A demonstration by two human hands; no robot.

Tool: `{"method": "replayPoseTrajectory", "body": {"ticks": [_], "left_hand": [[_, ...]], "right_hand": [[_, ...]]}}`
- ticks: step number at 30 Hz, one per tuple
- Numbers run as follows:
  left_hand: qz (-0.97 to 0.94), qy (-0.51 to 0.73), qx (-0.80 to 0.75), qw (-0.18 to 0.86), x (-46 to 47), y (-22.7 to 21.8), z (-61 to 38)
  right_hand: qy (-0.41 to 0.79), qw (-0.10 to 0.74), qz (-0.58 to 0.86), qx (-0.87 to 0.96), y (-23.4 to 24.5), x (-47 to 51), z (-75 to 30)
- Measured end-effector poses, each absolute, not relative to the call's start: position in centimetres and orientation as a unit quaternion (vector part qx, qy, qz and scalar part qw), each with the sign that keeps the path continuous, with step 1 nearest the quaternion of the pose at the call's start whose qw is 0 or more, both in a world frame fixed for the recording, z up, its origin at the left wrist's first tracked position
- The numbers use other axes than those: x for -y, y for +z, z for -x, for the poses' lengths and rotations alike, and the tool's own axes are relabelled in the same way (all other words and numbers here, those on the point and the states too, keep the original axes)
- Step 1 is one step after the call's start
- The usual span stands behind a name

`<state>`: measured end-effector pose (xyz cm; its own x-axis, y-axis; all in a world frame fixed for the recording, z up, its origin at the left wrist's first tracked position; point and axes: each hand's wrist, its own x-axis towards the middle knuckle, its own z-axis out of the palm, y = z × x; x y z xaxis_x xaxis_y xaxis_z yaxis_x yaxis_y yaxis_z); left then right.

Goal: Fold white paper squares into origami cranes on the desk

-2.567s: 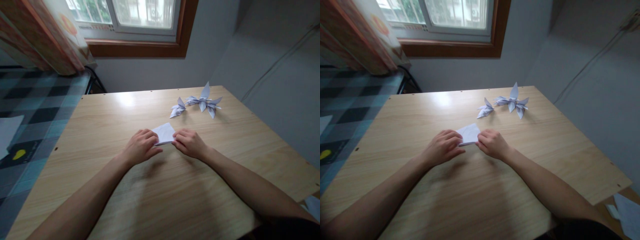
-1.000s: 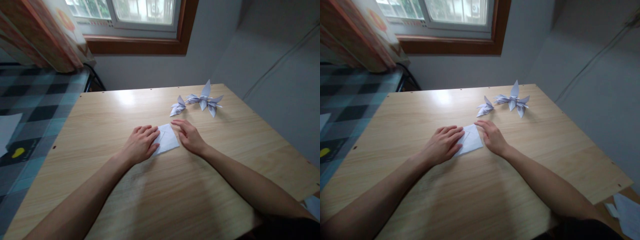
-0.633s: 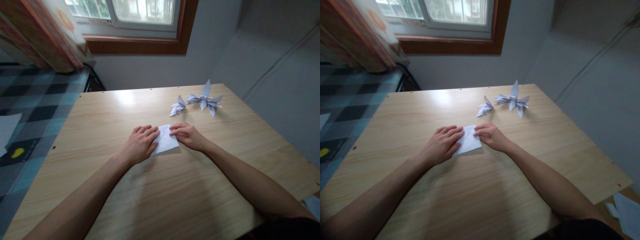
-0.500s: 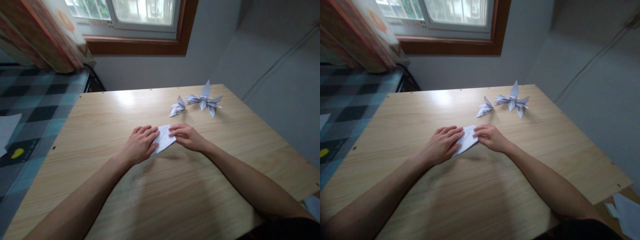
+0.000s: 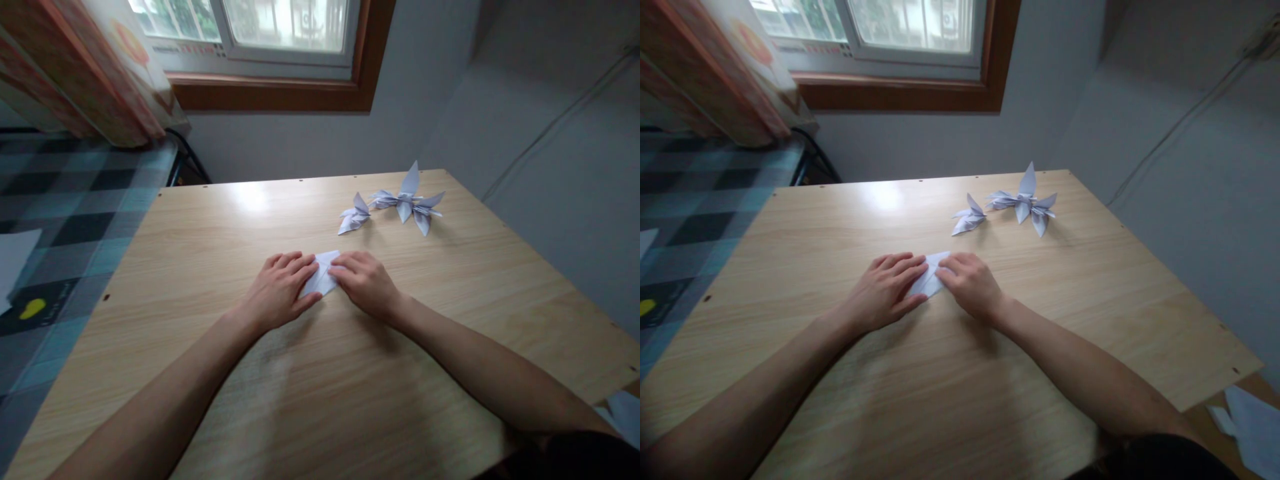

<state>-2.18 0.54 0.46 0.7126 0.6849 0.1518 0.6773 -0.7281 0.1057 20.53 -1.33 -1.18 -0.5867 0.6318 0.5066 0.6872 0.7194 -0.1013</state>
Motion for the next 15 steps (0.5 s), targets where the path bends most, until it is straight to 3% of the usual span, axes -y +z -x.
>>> {"method": "replayPoseTrajectory", "body": {"ticks": [4,15], "left_hand": [[-0.927,0.089,-0.364,0.022,-0.6,0.3,2.2],[-0.928,0.081,-0.364,0.024,-0.6,0.4,2.3]], "right_hand": [[-0.062,0.235,0.235,0.941,-1.3,2.2,-20.4],[-0.019,0.263,0.368,0.892,-1.8,1.4,-22.9]]}}
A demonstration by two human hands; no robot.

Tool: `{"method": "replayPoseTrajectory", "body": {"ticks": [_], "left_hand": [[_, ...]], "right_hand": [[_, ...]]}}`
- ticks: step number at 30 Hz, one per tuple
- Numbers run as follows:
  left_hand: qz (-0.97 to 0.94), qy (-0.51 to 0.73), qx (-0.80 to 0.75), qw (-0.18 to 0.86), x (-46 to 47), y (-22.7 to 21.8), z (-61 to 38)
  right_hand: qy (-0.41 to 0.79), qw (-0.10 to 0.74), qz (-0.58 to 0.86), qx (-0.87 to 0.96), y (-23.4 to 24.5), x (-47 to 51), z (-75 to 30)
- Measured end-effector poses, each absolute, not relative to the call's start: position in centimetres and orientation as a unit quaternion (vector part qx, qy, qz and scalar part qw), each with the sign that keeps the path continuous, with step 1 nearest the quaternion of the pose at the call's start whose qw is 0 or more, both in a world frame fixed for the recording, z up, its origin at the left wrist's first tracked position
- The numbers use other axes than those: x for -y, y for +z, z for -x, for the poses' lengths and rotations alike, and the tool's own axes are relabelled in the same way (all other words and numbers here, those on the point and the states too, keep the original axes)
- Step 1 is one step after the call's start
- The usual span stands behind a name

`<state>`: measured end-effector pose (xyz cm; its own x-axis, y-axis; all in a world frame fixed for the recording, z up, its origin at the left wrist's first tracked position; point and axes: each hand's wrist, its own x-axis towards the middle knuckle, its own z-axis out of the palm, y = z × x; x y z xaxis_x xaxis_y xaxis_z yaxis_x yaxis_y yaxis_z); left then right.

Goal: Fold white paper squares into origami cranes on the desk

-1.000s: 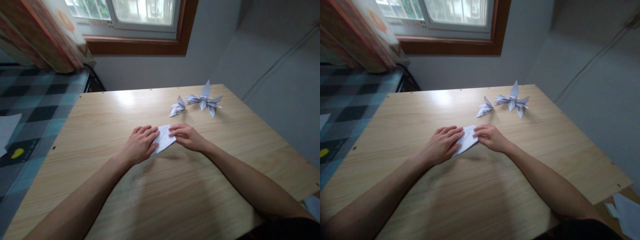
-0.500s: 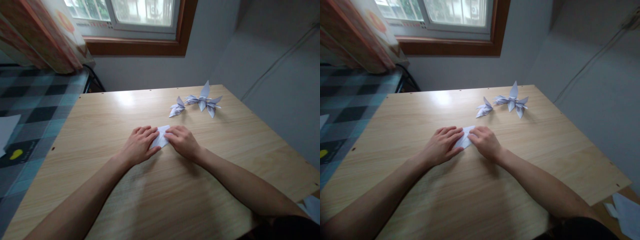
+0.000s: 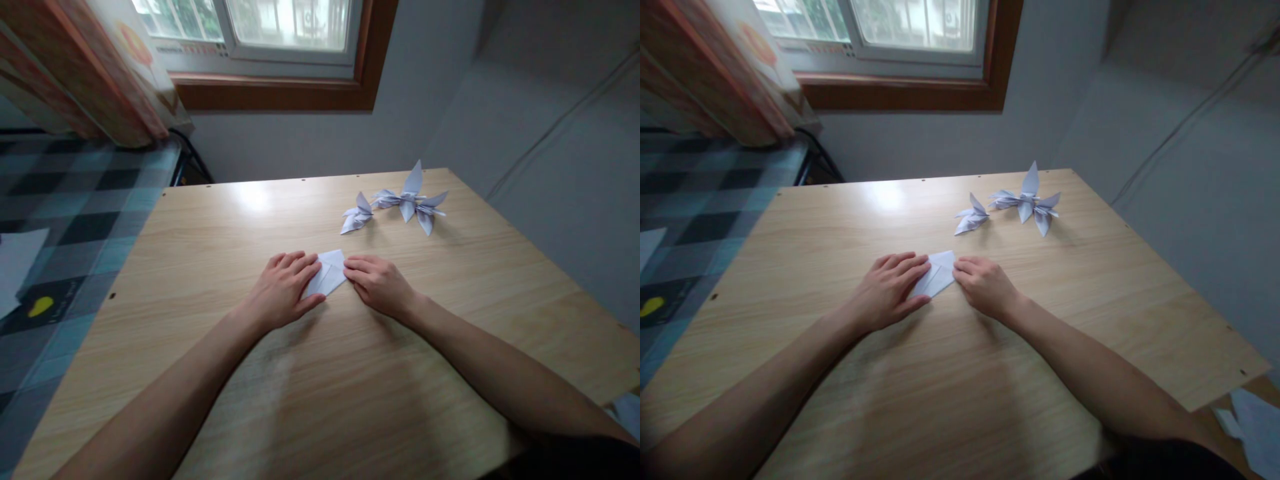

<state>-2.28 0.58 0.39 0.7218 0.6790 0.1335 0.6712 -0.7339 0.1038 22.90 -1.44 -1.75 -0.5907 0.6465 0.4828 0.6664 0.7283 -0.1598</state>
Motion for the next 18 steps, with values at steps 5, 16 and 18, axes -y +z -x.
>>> {"method": "replayPoseTrajectory", "body": {"ticks": [5,16,18], "left_hand": [[-0.927,0.096,-0.362,0.027,-0.5,0.5,2.2],[-0.904,0.169,-0.39,0.041,-0.5,-0.1,2.5],[-0.9,0.179,-0.396,0.026,-0.5,-0.3,2.6]], "right_hand": [[0.122,0.33,0.382,0.855,-1.5,1.9,-21.7],[0.198,0.341,0.267,0.88,-1.5,1.4,-22.6],[0.181,0.336,0.246,0.891,-1.6,1.4,-22.6]]}}
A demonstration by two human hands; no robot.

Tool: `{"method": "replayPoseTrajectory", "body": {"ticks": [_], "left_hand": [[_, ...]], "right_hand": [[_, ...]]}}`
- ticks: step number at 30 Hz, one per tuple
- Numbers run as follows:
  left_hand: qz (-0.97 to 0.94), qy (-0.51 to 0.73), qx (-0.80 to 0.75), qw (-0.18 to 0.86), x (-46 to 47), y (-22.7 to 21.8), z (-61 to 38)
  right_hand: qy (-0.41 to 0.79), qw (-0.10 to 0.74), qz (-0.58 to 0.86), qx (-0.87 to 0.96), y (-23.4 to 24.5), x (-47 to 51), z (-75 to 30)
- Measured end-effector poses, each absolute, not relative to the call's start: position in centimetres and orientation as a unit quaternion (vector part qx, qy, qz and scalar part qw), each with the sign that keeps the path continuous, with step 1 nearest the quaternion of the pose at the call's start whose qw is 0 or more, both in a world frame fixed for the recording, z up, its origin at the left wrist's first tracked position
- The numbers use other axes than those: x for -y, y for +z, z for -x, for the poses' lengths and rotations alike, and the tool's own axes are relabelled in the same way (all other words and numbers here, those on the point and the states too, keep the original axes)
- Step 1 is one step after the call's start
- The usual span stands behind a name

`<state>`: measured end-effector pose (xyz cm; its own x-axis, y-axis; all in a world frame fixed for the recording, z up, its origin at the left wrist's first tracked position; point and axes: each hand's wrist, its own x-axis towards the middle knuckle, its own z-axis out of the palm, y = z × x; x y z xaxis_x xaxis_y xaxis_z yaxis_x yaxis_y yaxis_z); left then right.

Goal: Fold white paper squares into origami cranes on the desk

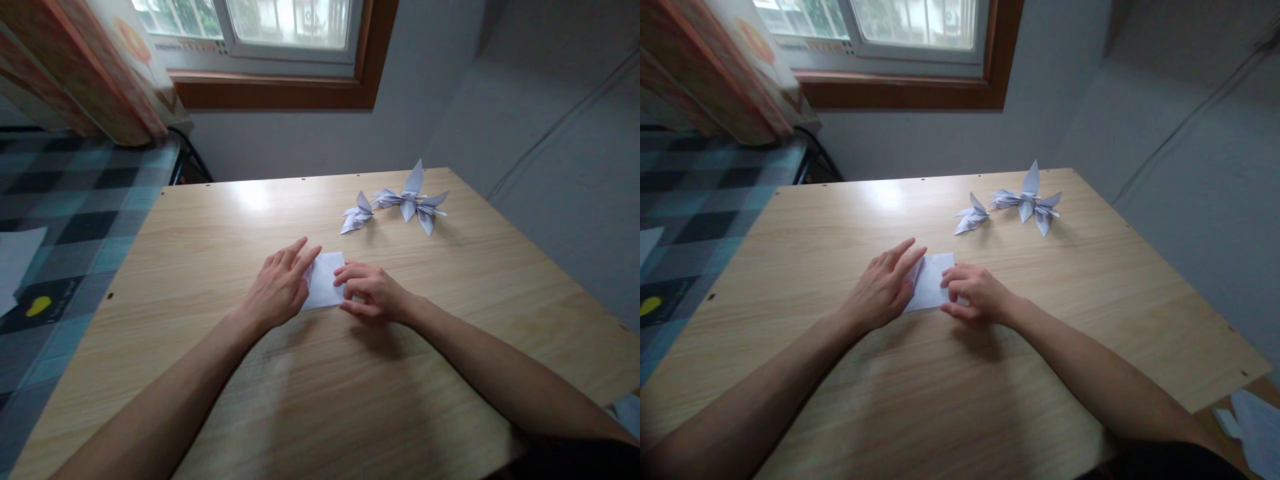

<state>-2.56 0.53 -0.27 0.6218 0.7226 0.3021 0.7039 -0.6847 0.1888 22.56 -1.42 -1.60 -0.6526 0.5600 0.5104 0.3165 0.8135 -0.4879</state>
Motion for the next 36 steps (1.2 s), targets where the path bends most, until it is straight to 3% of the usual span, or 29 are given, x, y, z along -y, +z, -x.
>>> {"method": "replayPoseTrajectory", "body": {"ticks": [15,22,27,36], "left_hand": [[-0.9,0.169,-0.402,0.014,-0.8,0.1,2.4],[-0.892,0.178,-0.413,-0.052,-0.6,0.5,2.2],[-0.883,0.208,-0.406,-0.108,-0.5,0.4,2.3],[-0.905,0.236,-0.336,-0.117,0.1,0.9,1.7]], "right_hand": [[-0.004,0.223,0.325,0.919,-1.0,0.6,-23.3],[-0.056,0.3,0.445,0.842,-1.2,1.0,-23.5],[-0.111,0.382,0.316,0.861,-0.8,2.8,-22.4],[0.014,0.21,0.353,0.912,-1.2,2.1,-19.1]]}}
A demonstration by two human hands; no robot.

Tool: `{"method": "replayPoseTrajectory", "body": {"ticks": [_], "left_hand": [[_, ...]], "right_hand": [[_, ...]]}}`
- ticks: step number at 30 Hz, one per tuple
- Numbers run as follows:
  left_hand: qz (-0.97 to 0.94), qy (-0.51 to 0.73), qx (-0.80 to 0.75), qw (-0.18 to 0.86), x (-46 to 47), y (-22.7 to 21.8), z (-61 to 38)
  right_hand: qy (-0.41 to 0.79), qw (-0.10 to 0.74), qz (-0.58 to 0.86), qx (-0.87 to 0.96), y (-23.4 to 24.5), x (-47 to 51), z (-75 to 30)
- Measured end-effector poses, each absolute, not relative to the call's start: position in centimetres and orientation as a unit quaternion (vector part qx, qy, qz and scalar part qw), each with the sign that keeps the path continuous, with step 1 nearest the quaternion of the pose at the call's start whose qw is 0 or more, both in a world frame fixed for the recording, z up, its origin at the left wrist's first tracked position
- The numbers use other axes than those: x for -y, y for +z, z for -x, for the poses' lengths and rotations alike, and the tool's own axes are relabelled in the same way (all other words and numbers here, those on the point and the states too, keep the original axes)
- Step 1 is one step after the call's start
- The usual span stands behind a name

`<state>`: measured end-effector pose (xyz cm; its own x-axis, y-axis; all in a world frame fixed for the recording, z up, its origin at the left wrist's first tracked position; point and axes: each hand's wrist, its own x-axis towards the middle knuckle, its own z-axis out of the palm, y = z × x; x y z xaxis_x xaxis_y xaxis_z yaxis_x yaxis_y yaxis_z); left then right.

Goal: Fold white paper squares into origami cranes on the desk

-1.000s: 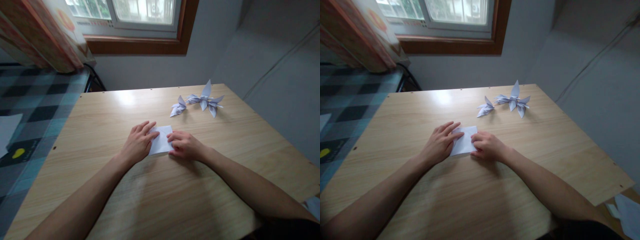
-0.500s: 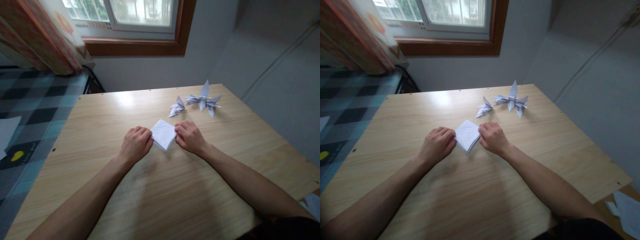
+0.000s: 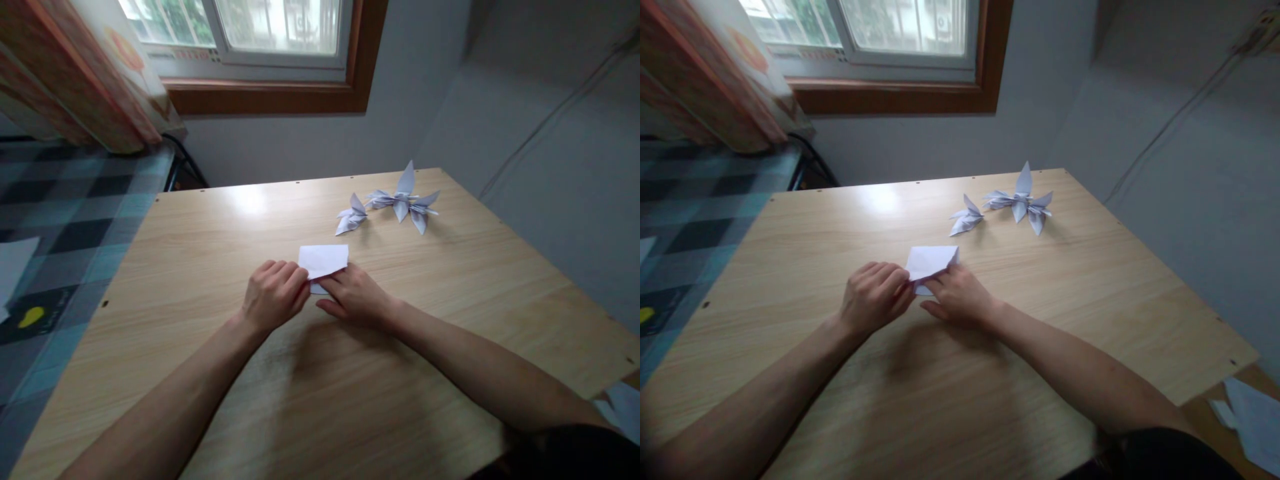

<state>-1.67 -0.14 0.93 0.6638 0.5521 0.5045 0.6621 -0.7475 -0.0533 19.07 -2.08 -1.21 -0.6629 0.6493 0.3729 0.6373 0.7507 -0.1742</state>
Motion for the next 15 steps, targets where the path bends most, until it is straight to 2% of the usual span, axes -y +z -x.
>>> {"method": "replayPoseTrajectory", "body": {"ticks": [6,10,15], "left_hand": [[0.909,-0.265,0.288,0.14,0.54,0.5,2.0],[0.909,-0.278,0.283,0.128,0.78,0.21,2.34],[0.917,-0.206,0.312,0.14,0.74,0.75,1.97]], "right_hand": [[0.016,0.164,0.363,0.917,-1.15,1.7,-19.03],[0.015,0.216,0.342,0.914,-1.38,1.64,-19.15],[0.033,0.235,0.326,0.915,-1.34,1.45,-19.67]]}}
